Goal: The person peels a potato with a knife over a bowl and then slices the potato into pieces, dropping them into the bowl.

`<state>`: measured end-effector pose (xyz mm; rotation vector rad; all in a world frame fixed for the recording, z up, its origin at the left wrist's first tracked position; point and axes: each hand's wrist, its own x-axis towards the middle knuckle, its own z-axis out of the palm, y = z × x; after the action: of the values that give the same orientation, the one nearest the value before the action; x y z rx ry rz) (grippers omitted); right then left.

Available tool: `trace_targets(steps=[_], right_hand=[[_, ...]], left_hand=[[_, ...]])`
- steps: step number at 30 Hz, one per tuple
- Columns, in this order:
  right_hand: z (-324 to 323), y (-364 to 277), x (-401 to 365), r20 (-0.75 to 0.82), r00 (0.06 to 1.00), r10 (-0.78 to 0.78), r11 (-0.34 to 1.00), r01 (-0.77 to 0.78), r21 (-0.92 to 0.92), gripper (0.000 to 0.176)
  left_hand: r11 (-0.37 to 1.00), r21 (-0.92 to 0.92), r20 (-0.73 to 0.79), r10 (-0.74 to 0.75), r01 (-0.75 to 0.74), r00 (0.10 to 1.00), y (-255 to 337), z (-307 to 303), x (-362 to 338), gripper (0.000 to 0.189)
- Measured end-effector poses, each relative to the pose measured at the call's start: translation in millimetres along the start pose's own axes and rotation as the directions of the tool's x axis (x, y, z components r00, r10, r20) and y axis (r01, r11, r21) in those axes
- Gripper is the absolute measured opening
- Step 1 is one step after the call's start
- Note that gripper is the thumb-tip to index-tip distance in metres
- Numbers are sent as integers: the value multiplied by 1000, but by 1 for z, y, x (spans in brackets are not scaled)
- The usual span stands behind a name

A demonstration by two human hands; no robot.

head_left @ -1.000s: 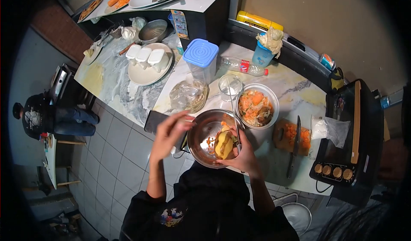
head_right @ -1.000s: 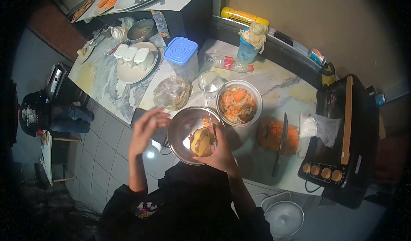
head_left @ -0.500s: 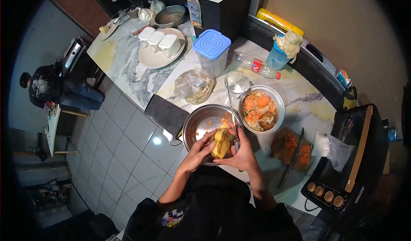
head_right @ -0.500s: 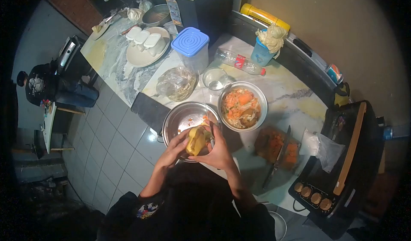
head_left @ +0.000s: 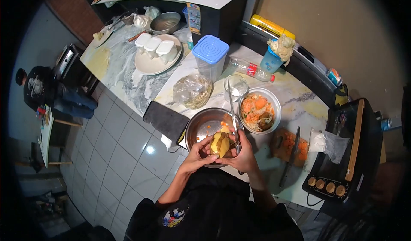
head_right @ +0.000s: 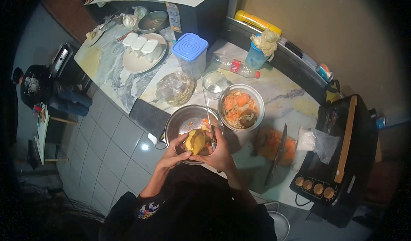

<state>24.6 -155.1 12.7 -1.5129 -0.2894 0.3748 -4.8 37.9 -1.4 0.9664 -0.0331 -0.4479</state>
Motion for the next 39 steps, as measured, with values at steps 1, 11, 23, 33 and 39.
trace_targets(steps=[1, 11, 23, 33, 39], right_hand=[[0, 3, -1, -19, 1000, -6, 1000, 6, -3, 97], [-13, -33, -6, 63, 998, -9, 934, 31, -355, 84], [-24, -57, -32, 115, 990, 77, 880, -13, -474, 48], [-36, -40, -25, 251, 945, -210, 794, 314, -521, 55], [-31, -52, -22, 225, 954, -197, 760, 294, -579, 46]], left_hand=[[999, 42, 7, 32, -32, 999, 1, -1, 1, 80], [977, 182, -139, 139, -112, 981, 7, 8, 5, 55], [912, 394, -182, 196, -111, 964, -14, -5, 9, 77], [888, 459, -83, 87, -40, 993, 0, 3, 22, 81], [850, 527, -87, 67, -11, 994, 7, 4, 19, 81]])
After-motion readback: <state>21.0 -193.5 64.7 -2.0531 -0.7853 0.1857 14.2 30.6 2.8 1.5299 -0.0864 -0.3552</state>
